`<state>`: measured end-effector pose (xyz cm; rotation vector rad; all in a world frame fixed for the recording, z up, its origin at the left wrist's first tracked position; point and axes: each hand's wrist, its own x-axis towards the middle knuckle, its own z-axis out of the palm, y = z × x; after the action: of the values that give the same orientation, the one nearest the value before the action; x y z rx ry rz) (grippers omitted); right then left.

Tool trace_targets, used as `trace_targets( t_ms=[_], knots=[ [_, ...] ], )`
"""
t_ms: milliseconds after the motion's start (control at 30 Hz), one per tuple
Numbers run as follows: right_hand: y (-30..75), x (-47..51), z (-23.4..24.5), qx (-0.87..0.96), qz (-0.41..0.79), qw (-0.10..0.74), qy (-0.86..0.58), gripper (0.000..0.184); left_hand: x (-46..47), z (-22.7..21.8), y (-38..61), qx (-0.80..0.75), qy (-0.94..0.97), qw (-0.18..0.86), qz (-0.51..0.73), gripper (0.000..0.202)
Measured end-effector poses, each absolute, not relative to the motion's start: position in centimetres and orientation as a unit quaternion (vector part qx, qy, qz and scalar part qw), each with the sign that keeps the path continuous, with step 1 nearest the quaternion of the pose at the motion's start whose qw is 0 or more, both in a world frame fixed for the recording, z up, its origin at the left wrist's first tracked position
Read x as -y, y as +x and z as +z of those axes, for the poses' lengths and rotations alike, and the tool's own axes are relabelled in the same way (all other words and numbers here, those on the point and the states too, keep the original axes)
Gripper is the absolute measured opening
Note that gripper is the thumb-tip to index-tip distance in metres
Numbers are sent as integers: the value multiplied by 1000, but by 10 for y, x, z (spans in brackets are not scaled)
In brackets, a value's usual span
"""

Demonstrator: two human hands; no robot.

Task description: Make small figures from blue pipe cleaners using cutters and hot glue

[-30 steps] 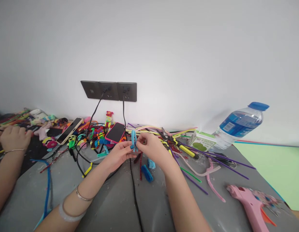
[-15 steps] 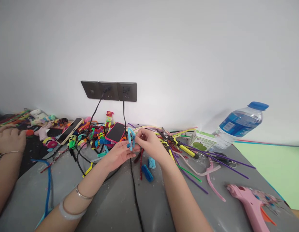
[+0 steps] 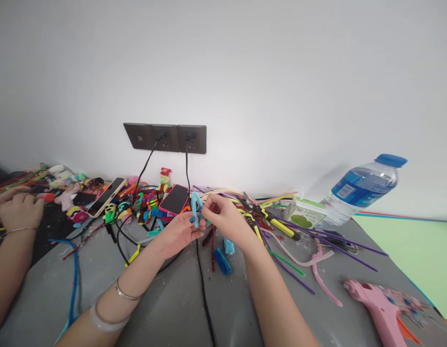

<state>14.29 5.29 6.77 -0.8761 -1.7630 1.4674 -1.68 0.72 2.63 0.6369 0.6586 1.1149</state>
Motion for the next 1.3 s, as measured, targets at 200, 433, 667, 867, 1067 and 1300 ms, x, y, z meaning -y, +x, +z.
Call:
trace_targets(
  t_ms=[200, 433, 667, 867, 1067, 1300],
  knots=[
    [143, -54, 69, 661, 566, 372, -323, 21, -7, 26, -18, -295, 293, 754, 508, 39],
    [153, -57, 72, 646, 611, 329, -319, 31, -7, 25, -18, -286, 316, 765, 482, 37],
    [159, -60, 67, 549, 742, 287, -258, 32, -4, 26, -20, -273, 321, 789, 447, 40],
    [156, -58, 68, 491, 789, 282, -239, 36, -3, 27, -21, -275, 327, 794, 432, 43],
    [154, -55, 71, 510, 772, 277, -258, 49, -2, 26, -21, -284, 344, 796, 410, 43],
    [159, -57, 70, 514, 759, 279, -287, 50, -3, 19, -23, -291, 356, 798, 390, 39]
  ],
)
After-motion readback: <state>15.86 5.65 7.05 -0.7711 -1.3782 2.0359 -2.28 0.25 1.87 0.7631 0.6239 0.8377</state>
